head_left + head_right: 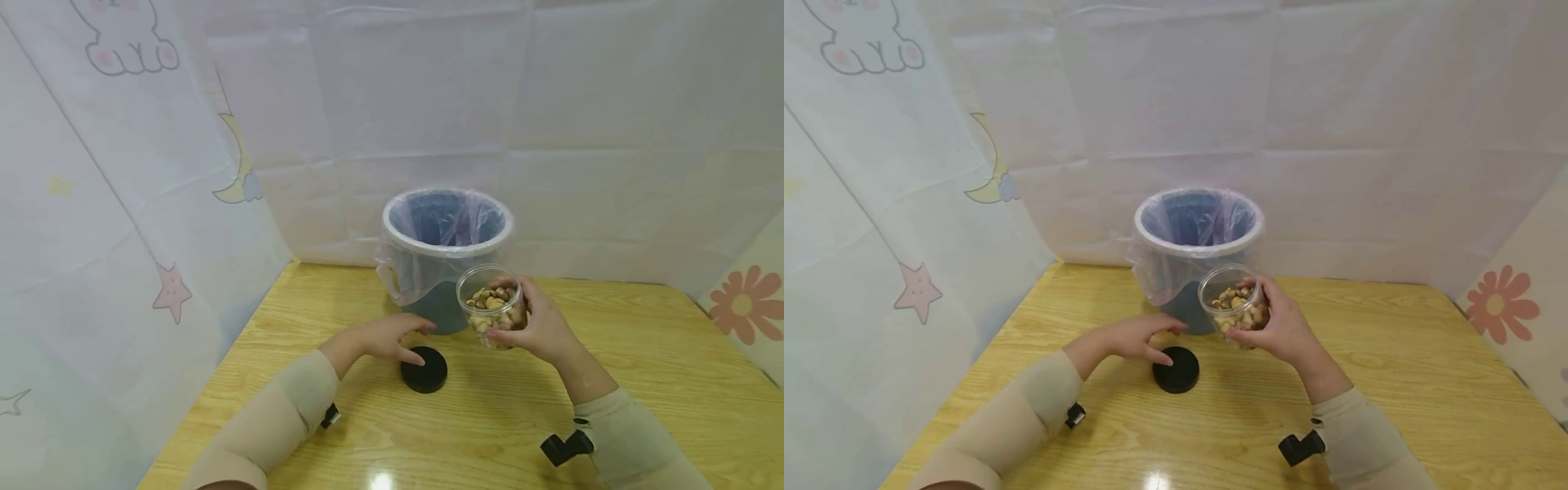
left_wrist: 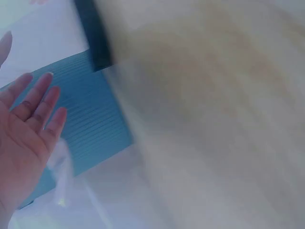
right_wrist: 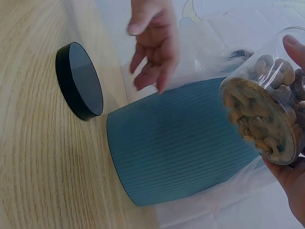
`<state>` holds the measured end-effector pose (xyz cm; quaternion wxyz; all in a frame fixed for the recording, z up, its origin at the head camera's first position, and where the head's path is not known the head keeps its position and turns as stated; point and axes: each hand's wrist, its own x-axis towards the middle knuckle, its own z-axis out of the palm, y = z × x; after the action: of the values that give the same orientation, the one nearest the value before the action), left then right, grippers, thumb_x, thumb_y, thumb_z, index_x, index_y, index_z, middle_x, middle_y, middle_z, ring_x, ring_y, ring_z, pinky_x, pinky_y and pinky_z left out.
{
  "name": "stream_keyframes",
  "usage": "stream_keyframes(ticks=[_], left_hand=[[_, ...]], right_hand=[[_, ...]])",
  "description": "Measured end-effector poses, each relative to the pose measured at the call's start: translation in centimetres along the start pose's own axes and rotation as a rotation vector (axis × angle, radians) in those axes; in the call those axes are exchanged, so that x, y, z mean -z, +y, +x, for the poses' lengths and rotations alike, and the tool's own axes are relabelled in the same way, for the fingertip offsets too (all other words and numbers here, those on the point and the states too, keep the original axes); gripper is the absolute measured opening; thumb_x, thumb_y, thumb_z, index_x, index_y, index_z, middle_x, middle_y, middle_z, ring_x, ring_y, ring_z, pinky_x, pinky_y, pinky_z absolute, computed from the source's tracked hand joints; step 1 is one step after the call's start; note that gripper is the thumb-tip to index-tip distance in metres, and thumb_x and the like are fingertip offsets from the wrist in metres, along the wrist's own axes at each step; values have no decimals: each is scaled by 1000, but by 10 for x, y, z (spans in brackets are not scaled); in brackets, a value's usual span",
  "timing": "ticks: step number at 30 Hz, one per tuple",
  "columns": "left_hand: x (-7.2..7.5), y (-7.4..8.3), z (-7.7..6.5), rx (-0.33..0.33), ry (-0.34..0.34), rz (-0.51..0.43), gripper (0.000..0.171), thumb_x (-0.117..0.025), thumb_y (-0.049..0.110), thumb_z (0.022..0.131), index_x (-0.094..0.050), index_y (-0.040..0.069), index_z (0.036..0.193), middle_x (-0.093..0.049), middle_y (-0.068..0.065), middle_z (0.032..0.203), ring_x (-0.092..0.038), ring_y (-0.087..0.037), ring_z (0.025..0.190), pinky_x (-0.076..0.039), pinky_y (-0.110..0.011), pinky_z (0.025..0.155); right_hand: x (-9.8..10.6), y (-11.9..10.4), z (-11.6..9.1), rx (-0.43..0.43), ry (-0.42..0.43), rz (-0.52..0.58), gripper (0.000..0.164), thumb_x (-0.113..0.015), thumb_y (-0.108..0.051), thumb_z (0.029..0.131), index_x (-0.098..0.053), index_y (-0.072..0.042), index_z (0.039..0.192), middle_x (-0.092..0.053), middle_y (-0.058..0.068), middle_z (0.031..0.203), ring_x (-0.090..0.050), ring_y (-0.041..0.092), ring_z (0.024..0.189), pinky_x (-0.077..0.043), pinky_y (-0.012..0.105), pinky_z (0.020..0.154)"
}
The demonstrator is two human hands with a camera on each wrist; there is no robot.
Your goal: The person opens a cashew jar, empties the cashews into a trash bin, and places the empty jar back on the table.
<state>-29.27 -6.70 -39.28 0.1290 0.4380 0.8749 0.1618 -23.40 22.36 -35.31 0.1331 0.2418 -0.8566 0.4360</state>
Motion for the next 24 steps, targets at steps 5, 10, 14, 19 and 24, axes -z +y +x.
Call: stream_keyframes(ticks=[5,10,14,19,24], left_hand=[[21,2,-7,-60,245,8,49,-63,37,85,-52,16,128,-54,1,123,-49,-12,113,-41,-30,93],[45,-1,-13,-129,624,-43,27,-65,20,85,-65,7,108,-63,-2,105,-57,-15,95,-48,-30,81],[62,-2,-15,-156,865,-51,19,-65,13,84,-66,4,101,-64,-4,98,-59,-17,89,-49,-27,76],[76,-3,-14,-179,968,-81,18,-65,10,83,-65,5,101,-61,-6,99,-59,-21,92,-51,-29,76],[85,-2,-11,-218,1013,-39,18,-65,10,83,-65,5,100,-58,-6,98,-57,-19,92,-51,-29,76]], right_hand=[[1,1,0,-2,4,-9,74,-83,-20,66,-43,-15,128,-49,6,119,-49,15,102,-45,26,80],[2,-1,0,0,7,-6,75,-84,-19,66,-43,-16,128,-49,6,119,-49,14,102,-44,23,80],[3,-1,0,-2,7,3,74,-83,-19,66,-43,-17,129,-49,6,120,-49,12,102,-45,22,79],[4,-2,0,7,3,18,74,-83,-16,66,-43,-16,129,-48,6,120,-49,11,102,-45,21,79],[4,-2,0,13,6,9,75,-83,-17,66,-43,-15,129,-48,6,119,-49,10,102,-44,21,79]])
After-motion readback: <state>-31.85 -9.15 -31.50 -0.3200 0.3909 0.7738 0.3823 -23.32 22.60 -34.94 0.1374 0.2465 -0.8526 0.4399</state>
